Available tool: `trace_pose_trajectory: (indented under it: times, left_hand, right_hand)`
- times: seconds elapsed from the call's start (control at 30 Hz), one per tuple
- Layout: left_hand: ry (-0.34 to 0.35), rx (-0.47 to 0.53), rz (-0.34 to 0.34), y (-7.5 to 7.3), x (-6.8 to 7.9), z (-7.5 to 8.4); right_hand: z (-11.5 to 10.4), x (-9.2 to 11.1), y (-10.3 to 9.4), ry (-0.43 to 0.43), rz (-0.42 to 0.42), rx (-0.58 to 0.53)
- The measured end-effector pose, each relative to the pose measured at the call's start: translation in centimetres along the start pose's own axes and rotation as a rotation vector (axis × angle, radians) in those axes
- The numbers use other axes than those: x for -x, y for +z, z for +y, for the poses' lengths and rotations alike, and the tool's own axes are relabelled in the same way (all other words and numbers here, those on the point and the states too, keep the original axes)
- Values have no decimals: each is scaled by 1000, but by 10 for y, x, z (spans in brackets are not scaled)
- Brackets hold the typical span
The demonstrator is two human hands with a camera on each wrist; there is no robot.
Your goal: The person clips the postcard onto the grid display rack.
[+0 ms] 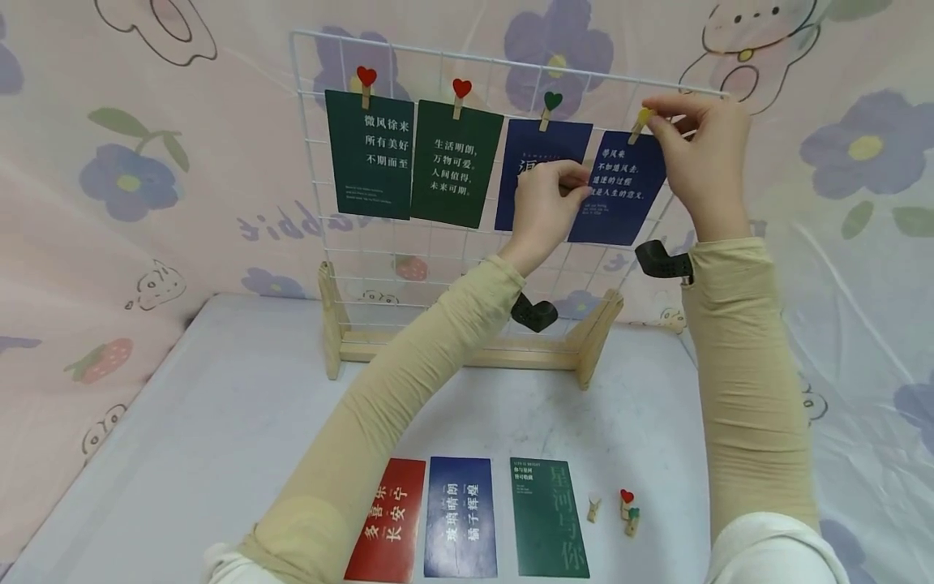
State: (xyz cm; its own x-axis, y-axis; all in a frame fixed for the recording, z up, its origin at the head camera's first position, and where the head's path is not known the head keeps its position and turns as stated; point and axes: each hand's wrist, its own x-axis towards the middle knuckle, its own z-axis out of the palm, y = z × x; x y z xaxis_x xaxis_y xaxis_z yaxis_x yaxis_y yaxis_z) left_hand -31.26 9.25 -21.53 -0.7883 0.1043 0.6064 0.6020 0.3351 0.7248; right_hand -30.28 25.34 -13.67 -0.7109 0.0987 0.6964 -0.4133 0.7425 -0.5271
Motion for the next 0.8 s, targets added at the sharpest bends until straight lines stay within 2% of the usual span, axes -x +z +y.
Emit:
trace_pose_trajectory:
  times: [0.1, 0.23, 0.47, 0.63, 0.8]
  left_hand:
    - [7, 12, -2, 0, 1, -1]
    - [15, 32, -4, -1, 3, -2]
    - [13, 70, -21, -3, 8, -5]
    - [12, 71, -28, -5, 15, -12]
    - [0, 122, -48, -9, 23, -20]
  right_hand:
    - [4, 5, 3, -34, 40, -16]
    - [10, 12, 4, -49, 80, -118]
    - [16, 31, 5, -62, 131, -402]
    - [27, 51, 9, -27, 95, -523]
    - [47, 66, 14, 6, 21, -542]
